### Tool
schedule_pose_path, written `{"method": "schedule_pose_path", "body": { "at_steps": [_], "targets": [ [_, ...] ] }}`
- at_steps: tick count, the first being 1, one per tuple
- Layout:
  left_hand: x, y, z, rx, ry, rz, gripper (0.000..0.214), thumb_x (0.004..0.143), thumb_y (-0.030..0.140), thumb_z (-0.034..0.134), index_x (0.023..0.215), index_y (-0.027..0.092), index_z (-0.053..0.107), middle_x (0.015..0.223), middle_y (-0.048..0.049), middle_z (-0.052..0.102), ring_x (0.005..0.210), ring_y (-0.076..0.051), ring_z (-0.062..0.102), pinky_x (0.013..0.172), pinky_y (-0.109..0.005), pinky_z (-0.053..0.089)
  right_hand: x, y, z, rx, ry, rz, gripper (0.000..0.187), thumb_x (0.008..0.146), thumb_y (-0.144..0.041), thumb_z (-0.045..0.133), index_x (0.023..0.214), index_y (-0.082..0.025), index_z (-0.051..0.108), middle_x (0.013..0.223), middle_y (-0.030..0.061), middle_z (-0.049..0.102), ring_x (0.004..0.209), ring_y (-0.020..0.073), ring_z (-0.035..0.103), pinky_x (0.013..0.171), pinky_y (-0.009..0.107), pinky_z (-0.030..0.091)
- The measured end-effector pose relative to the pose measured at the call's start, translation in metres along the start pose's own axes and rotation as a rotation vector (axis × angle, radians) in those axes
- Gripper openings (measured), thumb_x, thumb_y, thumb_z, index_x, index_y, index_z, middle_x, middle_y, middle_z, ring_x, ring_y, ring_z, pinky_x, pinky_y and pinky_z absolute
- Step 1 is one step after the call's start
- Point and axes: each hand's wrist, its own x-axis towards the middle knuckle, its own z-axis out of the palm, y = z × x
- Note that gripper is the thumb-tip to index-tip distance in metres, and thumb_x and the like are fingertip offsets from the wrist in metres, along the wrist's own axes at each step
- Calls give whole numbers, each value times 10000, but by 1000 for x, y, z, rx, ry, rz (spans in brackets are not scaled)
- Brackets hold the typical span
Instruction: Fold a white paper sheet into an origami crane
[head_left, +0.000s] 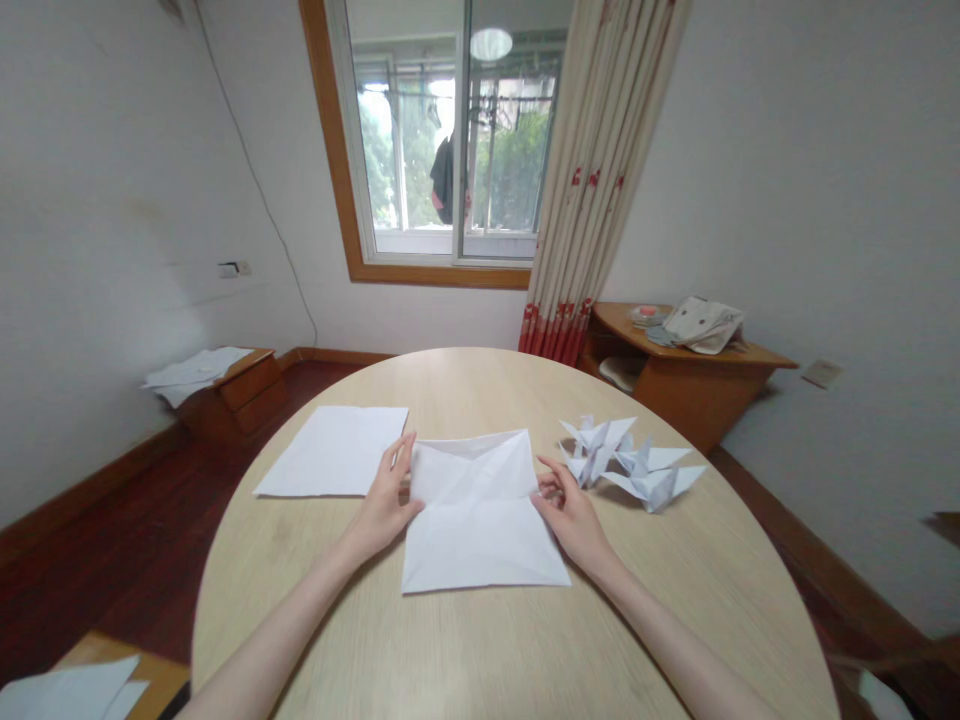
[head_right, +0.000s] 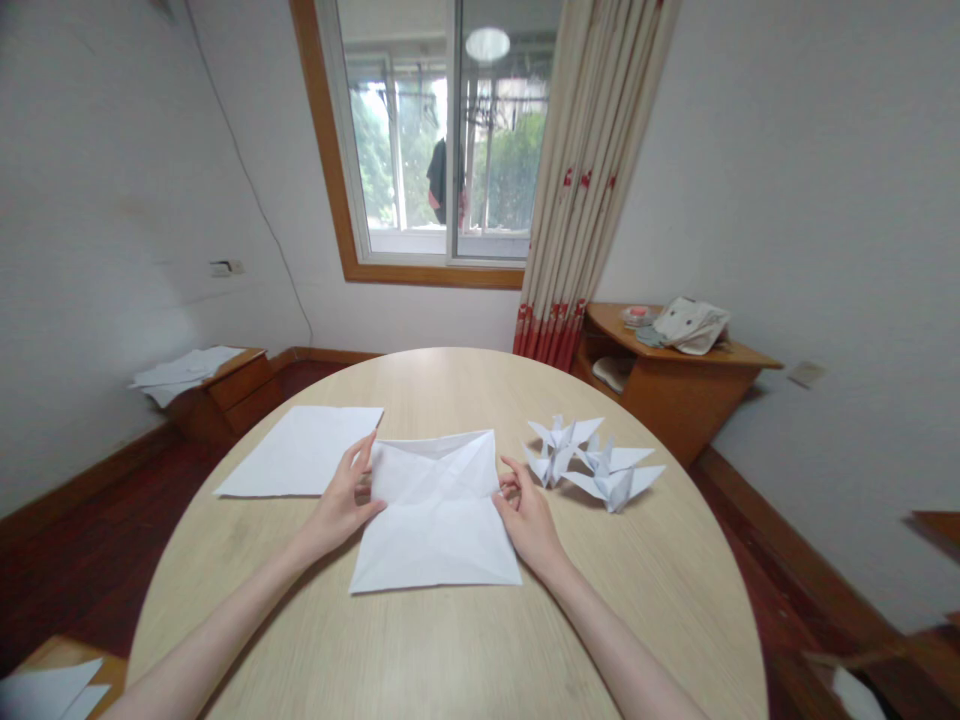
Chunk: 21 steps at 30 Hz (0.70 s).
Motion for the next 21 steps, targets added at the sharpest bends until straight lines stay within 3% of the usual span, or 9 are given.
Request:
{"method": "schedule_pose_path", "body": {
  "at_steps": [3,6,12,14,17,21],
  "targets": [
    [1,3,-1,-30,36,-4,974,751,95,599,1493,380,36,1458,-93,245,1103,-234,512,840,-371,537,-2,-3,0,-47,-30,-10,535,749,-281,540,1270,-188,465,880,34,623,739,180,587,665,307,489],
    [1,7,-2,-33,83,-21,1032,728,91,587,1495,348,-53,1389,-102,350,936,-175,539,791,-333,526,-4,-3,0,-85,-43,-28,555,739,-253,537,1283,-185,455,878,32,620,774,192,593,695,325,486],
    [1,12,-3,19,85,-98,999,741,117,555,1504,252,-77,1013,-13,600,762,-128,540,803,-292,468,-4,-3,0,-129,-27,-83,598,699,-214,540,1291,-189,459,941,51,609,829,210,574,715,341,476],
    [1,13,-3,38,93,-93,945,741,152,576,1513,244,39,1026,-15,614,793,-137,548,820,-297,461,-3,-5,-1,-148,-19,-145,534,702,-220,545,1234,-189,509,965,63,605,853,219,562,726,347,471],
    [1,17,-6,33,140,-40,715,781,252,601,1445,227,336,1118,-52,618,925,-178,568,864,-324,452,-4,-12,-3,-155,13,-230,421,727,-250,571,1142,-183,566,961,70,598,848,221,552,724,343,467],
    [2,27,-13,-37,201,38,347,891,378,509,1138,173,641,1181,-107,616,1083,-238,558,908,-352,439,-8,-26,-7,-113,62,-263,369,823,-321,567,1174,-208,564,1148,99,586,906,215,560,755,340,469]
  ]
}}
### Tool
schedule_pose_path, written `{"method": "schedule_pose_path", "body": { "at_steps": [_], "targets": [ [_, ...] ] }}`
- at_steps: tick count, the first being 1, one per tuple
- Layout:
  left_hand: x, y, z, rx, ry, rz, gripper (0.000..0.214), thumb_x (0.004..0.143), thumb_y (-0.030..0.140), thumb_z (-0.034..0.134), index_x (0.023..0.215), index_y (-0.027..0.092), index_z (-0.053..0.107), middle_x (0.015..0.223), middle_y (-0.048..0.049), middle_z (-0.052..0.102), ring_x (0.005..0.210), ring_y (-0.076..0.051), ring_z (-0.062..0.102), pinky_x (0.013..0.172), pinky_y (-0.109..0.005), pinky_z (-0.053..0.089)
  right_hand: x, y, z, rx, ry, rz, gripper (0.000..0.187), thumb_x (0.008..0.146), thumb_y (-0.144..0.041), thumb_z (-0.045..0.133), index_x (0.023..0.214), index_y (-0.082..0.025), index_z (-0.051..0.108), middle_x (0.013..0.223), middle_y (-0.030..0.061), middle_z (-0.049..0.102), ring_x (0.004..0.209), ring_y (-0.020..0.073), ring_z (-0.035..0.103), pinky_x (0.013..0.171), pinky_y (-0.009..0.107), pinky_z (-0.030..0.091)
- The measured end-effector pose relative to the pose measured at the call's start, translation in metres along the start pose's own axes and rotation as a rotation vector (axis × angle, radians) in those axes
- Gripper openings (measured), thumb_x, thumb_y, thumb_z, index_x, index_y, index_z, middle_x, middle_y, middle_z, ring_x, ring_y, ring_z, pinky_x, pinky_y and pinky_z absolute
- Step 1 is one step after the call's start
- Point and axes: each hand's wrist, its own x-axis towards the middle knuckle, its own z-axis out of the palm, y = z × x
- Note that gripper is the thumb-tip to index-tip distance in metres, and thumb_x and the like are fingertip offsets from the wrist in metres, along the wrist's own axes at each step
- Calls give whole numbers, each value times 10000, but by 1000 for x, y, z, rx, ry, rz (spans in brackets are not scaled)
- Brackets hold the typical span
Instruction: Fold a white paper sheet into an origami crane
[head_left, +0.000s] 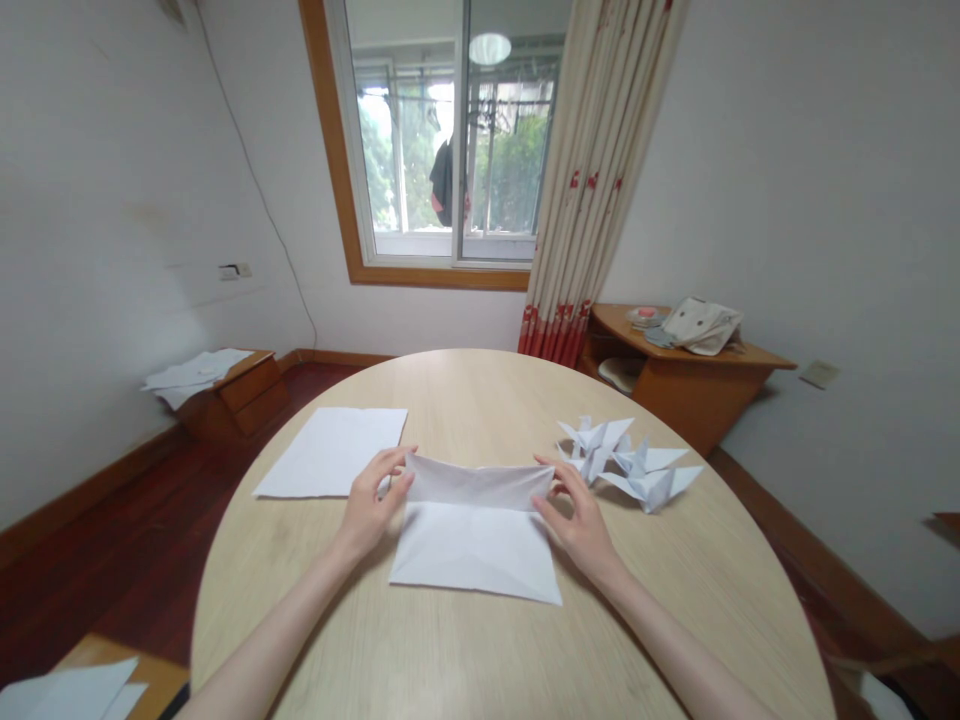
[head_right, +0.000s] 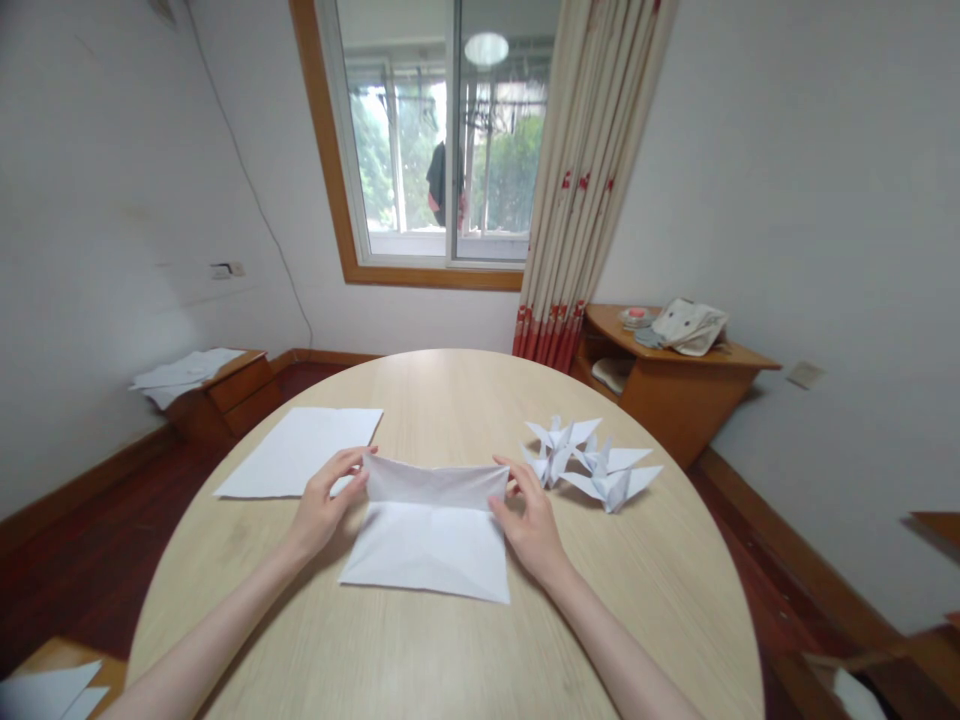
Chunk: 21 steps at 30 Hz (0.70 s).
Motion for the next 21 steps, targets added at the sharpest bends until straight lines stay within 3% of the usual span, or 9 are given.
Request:
{"method": "schedule_pose_path", "body": {
  "at_steps": [6,11,16,21],
  "targets": [
    [0,3,-5,-162,24,5,496,945,515,371,887,151,702,1129,-137,656,1076,-270,580,937,-385,423,0,-14,-11,96,35,-65,302,936,-421,447,1075,-227,632,1078,82,638,1010,237,563,831,366,450],
    [-1,2,-4,-267,-5,-12,630,945,603,284,807,152,702,1085,-131,669,976,-266,618,890,-403,446,-4,-14,-14,192,80,-79,388,969,-475,363,1016,-230,661,1018,71,649,867,209,569,756,340,447],
    [-1,9,-3,-280,-60,-15,696,931,648,258,715,156,700,969,-120,688,910,-263,622,867,-399,439,-5,-19,-11,349,88,-30,379,954,-508,400,1081,-221,612,953,73,642,800,195,584,726,334,462],
    [-1,10,-1,-313,-173,-27,690,927,648,292,679,150,700,815,-107,692,825,-245,620,825,-374,441,-8,-21,-5,451,26,19,385,943,-530,415,1082,-213,585,914,60,615,654,152,583,593,290,454]
  ]
}}
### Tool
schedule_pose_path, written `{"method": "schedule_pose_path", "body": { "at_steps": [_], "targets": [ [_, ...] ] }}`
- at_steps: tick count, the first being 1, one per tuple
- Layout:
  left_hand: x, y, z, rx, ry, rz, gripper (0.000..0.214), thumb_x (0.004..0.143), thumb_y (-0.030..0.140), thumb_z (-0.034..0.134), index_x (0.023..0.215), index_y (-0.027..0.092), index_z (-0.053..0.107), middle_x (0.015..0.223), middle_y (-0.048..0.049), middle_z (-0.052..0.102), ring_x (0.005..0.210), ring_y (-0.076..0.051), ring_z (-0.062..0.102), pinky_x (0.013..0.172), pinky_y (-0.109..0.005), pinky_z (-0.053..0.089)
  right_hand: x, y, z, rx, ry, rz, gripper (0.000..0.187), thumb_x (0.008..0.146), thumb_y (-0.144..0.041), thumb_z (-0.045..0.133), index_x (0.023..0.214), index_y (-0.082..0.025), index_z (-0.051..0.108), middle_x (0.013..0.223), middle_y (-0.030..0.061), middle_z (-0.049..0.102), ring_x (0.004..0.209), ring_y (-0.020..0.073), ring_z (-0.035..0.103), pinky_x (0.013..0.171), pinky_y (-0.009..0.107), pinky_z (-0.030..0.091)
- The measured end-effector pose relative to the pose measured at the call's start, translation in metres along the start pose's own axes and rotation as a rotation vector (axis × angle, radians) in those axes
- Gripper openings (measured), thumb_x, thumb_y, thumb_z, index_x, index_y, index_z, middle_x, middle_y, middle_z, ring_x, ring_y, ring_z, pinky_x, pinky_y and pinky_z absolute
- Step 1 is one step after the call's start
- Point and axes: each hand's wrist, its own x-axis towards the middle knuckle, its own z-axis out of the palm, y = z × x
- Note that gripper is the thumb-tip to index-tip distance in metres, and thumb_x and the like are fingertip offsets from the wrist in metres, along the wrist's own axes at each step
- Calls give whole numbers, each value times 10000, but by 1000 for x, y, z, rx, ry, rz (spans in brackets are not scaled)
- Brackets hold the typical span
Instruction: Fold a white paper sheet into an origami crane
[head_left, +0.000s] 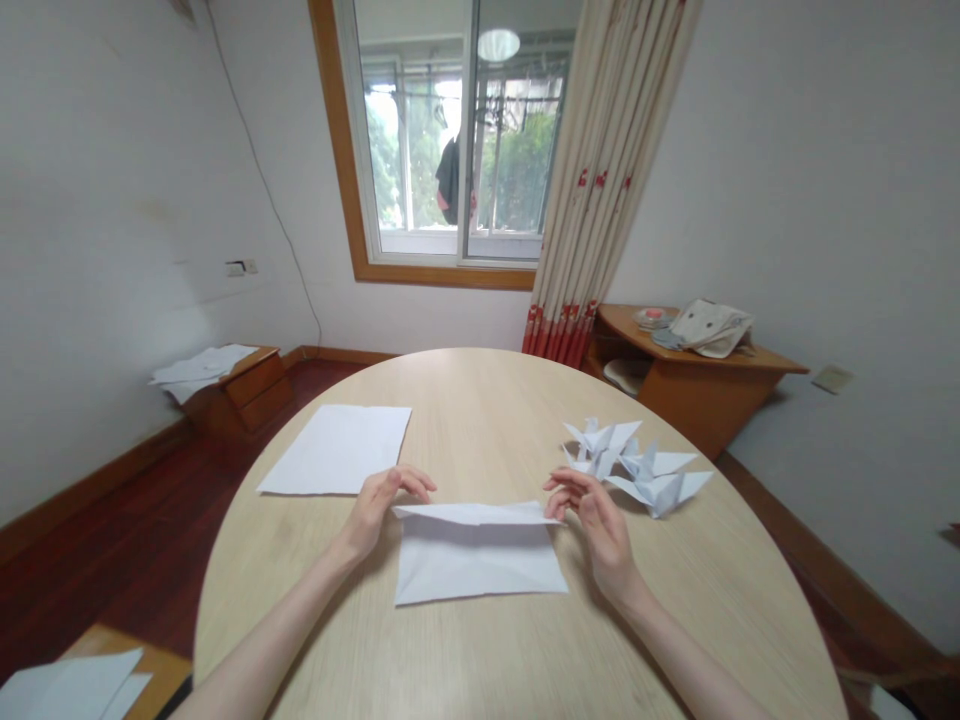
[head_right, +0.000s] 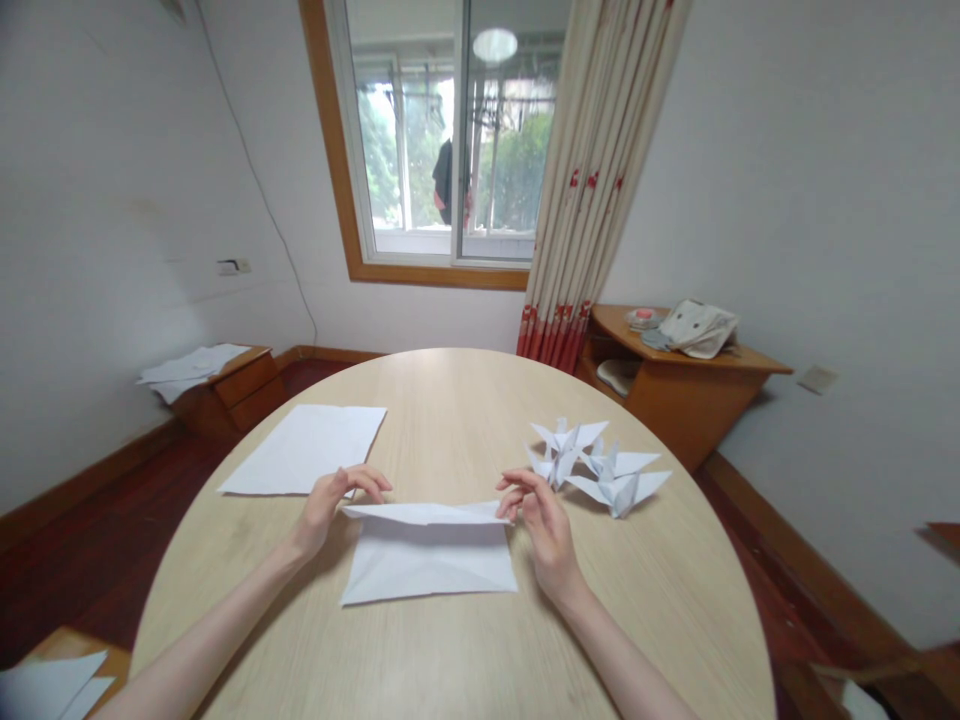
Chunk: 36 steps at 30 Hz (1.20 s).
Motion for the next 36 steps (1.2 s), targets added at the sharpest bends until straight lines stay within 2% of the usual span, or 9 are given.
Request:
{"method": "schedule_pose_path", "body": {
  "at_steps": [5,9,12,17,21,24,27,31,36],
  "targets": [
    [0,2,2,-59,-216,-55,648,924,637,339,716,143,703,817,-110,691,807,-241,636,786,-359,460,-3,2,0,-76,-49,40,386,930,-533,433,1046,-201,592,876,55,634,588,141,559,549,279,439],
    [-1,9,4,61,-326,-126,454,899,545,504,791,158,715,870,-92,704,859,-228,644,817,-339,463,-3,-4,1,-175,-114,87,311,921,-478,467,970,-204,605,768,29,624,582,151,560,560,282,446],
    [-1,10,6,128,-384,-150,306,848,463,614,837,176,719,924,-79,707,882,-210,643,816,-319,472,-2,-8,3,-221,-174,111,252,888,-435,517,942,-208,612,852,44,625,617,154,582,609,297,484],
    [-3,5,11,212,-428,-137,214,764,390,709,851,195,730,1007,-75,692,942,-217,634,871,-333,460,-1,-8,6,-340,-350,63,191,858,-362,552,913,-204,644,951,70,630,786,186,605,716,319,499],
    [-5,5,14,306,-456,-130,211,745,345,726,901,204,728,1036,-69,685,969,-222,628,895,-338,454,-4,-6,8,-441,-512,62,176,872,-302,520,968,-216,640,1057,79,619,889,195,606,785,338,499],
    [-6,8,18,399,-462,-89,235,749,332,719,953,215,722,1074,-70,678,1012,-232,612,926,-351,443,-7,-6,10,-581,-597,41,200,883,-247,499,1025,-223,638,1150,83,603,1035,214,582,896,372,478],
    [-8,10,23,492,-477,-37,280,749,327,722,1009,225,714,1115,-76,666,1051,-245,596,948,-374,436,-10,-6,13,-738,-633,-18,246,903,-208,469,1087,-219,632,1170,88,614,1095,230,555,964,416,449],
    [-10,8,29,571,-503,16,353,744,302,742,1087,233,694,1181,-79,644,1101,-253,577,969,-389,434,-16,-3,20,-928,-664,-44,339,923,-192,417,1215,-201,590,1248,109,603,1151,272,535,981,494,445],
    [-14,-2,32,626,-538,21,375,820,299,685,1191,261,646,1279,-69,603,1175,-250,553,1009,-396,427,-27,9,25,-1003,-718,-76,540,864,-79,362,1392,-155,446,1417,142,474,1307,254,432,1058,460,410]
  ]
}}
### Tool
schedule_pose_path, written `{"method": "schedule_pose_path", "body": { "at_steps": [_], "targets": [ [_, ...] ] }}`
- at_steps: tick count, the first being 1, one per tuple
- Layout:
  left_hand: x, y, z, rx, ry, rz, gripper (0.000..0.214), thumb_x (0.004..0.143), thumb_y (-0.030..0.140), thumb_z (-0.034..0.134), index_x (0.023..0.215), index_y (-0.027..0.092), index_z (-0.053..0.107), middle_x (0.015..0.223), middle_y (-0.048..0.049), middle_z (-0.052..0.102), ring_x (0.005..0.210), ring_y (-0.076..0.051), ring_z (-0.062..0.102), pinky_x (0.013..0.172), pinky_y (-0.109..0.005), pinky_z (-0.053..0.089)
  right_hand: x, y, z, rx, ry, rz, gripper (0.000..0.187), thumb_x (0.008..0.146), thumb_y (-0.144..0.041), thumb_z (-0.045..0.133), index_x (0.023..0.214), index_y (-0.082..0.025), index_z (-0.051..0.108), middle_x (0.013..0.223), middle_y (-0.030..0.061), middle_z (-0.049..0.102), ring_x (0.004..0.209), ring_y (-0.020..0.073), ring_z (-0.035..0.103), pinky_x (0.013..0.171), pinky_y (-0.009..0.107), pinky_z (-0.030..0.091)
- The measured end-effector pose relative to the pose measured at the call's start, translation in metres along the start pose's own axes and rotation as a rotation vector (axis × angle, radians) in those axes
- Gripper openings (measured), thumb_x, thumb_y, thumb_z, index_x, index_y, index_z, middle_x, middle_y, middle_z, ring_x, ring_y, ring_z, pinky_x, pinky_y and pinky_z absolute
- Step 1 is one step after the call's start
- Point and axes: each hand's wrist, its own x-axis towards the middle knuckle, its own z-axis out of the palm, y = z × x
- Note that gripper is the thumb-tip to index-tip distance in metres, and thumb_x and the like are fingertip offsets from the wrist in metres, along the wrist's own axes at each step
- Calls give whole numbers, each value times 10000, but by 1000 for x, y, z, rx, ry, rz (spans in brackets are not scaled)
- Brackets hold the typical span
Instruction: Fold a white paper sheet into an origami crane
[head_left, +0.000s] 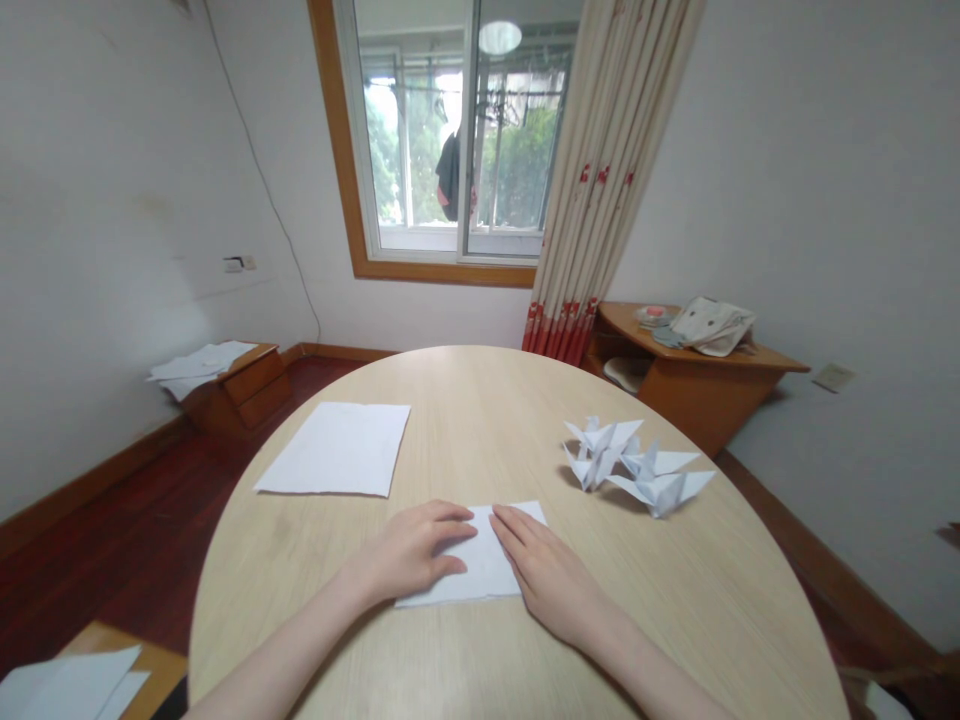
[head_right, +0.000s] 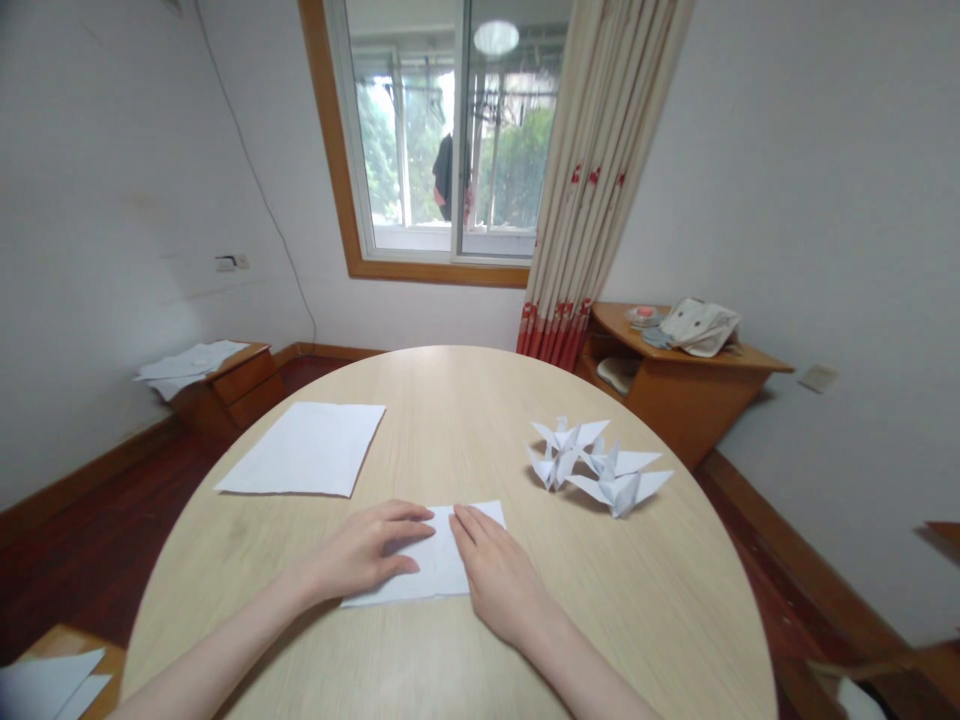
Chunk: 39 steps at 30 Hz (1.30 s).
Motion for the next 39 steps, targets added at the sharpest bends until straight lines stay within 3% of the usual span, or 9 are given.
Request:
{"method": "schedule_pose_path", "body": {
  "at_steps": [5,12,18,28,33,39],
  "targets": [
    [1,-3,8,79,-20,1,388,901,270,583,1288,275,568,1390,-54,515,1275,-237,485,1071,-403,390,3,0,8,9,9,-10,492,944,-176,324,1430,-145,391,1479,127,389,1381,245,323,1090,459,387],
    [5,1,30,234,-8,12,451,956,144,376,1403,191,410,1459,-101,409,1360,-213,364,1121,-436,328,9,6,9,-22,-13,29,488,972,-249,320,1447,-145,357,1495,113,351,1402,248,270,1122,476,328],
    [7,3,47,306,62,-24,488,985,267,331,1459,154,296,1503,-119,326,1398,-230,283,1140,-458,274,8,13,10,-59,0,49,524,973,-321,351,1481,-218,274,1517,78,312,1413,253,238,1134,531,258],
    [8,8,42,359,-20,-106,540,1006,398,269,1483,144,245,1540,-94,239,1434,-260,159,1157,-457,182,7,11,8,-104,-10,73,537,977,-414,345,1479,-232,288,1528,68,288,1410,338,216,1121,588,213],
    [6,6,36,352,-42,-125,583,985,501,296,1492,221,227,1554,-93,197,1434,-302,141,1139,-521,166,6,12,5,-95,-39,112,571,960,-489,352,1476,-251,299,1538,77,262,1412,377,169,1102,606,232],
    [4,5,28,337,-90,-171,669,954,591,300,1496,206,223,1560,-120,142,1435,-333,77,1131,-547,164,6,12,-1,-60,-70,155,573,946,-514,388,1467,-286,314,1549,87,234,1422,367,125,1114,588,221]
  ]
}}
